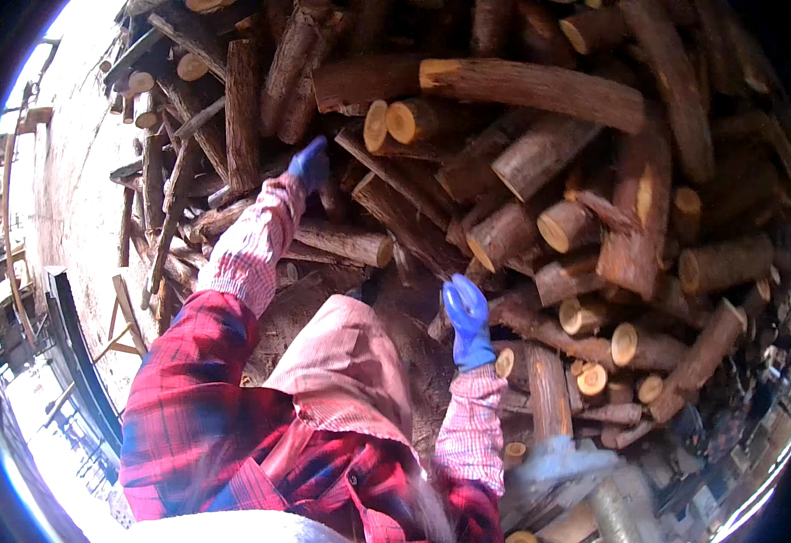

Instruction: The person repeatedly picks up logs from a large pile and places them into a mechanical log splitter. They handle the logs with gloved hands, positioning them against the splitter's blade to cut them into smaller pieces, which are then added to a growing stack of split wood.

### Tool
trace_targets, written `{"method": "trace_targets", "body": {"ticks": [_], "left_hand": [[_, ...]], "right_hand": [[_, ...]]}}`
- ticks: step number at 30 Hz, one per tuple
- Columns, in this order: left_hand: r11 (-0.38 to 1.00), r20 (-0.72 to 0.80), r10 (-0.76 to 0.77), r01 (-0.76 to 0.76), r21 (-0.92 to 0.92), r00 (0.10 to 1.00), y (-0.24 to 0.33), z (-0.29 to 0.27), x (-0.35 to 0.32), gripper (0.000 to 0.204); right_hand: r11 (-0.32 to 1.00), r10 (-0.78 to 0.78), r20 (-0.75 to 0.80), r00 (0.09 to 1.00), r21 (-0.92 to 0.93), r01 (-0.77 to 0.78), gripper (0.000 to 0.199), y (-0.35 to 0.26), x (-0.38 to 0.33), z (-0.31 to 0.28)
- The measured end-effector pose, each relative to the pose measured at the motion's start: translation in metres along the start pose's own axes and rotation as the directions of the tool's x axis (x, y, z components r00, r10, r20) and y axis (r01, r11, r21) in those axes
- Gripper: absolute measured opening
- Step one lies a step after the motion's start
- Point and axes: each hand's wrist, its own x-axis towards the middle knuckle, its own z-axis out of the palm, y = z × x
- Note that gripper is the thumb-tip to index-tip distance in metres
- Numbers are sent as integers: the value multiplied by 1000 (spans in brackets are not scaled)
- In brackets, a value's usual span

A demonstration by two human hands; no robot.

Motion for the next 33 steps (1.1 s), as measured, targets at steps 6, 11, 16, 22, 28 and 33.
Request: {"method": "trace_targets", "body": {"ticks": [6,11,16,22,28,33], "left_hand": [[158,-178,-573,-106,-982,800,-20,-123,123,51],[55,-389,-271,-389,-920,881,-78,-132,178,68],[464,-611,-15,-536,-705,791,-40,-132,146,72],[933,-906,69,-348,-89,417,164,-102,70,65],[954,-671,89,-257,-156,736,156,-164,123,68],[989,-337,30,-77,-126,941,182,-171,104,75]], "right_hand": [[923,384,-109,917,51,-381,42,44,62,15],[919,394,19,919,28,-394,43,43,146,91],[953,181,203,962,206,-223,62,-15,238,197],[415,-3,351,936,852,-318,84,-120,288,234],[483,-172,418,892,825,-293,80,-144,339,245],[501,-234,535,812,782,-371,78,-138,332,241]]}}
